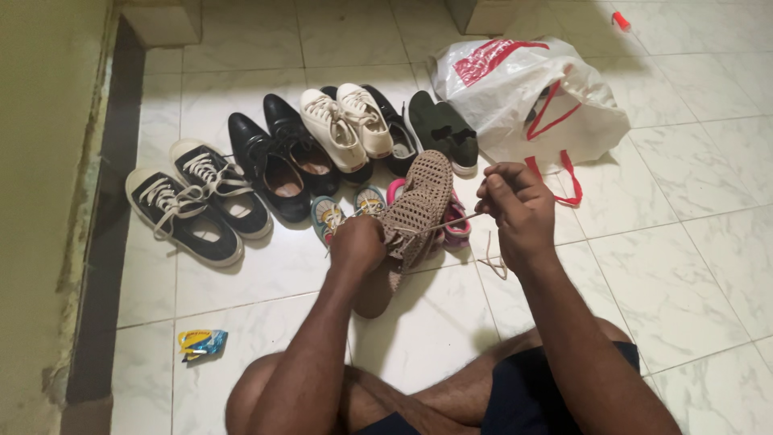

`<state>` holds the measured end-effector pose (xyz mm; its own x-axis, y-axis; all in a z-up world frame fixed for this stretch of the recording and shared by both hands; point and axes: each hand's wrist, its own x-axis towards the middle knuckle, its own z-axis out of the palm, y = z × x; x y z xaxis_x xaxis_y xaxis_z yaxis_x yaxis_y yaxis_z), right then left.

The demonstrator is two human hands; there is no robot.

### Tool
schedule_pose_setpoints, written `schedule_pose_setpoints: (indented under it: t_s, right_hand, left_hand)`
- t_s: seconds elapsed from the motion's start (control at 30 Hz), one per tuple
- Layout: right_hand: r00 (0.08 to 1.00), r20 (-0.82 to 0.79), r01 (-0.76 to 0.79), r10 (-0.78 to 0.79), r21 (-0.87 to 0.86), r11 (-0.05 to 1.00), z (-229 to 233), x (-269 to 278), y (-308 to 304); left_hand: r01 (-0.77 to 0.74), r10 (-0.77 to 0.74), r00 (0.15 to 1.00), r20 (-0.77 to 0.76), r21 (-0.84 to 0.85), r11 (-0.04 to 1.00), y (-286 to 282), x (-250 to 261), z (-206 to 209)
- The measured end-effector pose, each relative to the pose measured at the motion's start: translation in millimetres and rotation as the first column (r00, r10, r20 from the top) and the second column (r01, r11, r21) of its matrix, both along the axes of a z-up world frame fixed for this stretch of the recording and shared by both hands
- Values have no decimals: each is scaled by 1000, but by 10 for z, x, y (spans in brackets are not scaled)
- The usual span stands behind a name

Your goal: The person sits on the floor and works on a beige woven slip-on shoe, threading a lace through the upper and tying it. Several other shoes are arranged nearby on the tiled floor.

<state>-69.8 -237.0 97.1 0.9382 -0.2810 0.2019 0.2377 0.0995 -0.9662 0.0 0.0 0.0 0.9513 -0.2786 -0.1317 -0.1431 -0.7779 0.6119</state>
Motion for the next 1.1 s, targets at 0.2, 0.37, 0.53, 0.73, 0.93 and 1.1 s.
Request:
schedule_pose_setpoints:
  t_s: [0.2, 0.37, 0.53, 0.73, 0.93, 1.1]
  right_hand:
    - [999, -30, 17, -26, -272, 962, 180, 28, 148]
    - [999, 46, 13, 22, -645, 764, 301, 149, 328]
    - [972, 53, 10, 227, -982, 186, 329, 419, 384]
    - [944, -136, -146, 301, -989, 12, 163, 591, 336]
    - [952, -156, -171, 262, -985, 33, 161, 604, 314]
    - [944, -133, -164, 302, -983, 80, 198, 585, 333]
  left_hand:
    - [-87, 116, 989, 97, -263, 961, 53, -72, 342]
    - [-17, 159, 928, 336, -388, 921, -16, -122, 433]
    - [83, 147, 881, 450, -451, 888, -71, -173, 494]
    - [137, 123, 875, 469, -482, 866, -53, -182, 519]
    - [180, 96, 875, 474, -504, 845, -98, -133, 540]
    - [149, 71, 933, 352, -560, 815, -110, -134, 579]
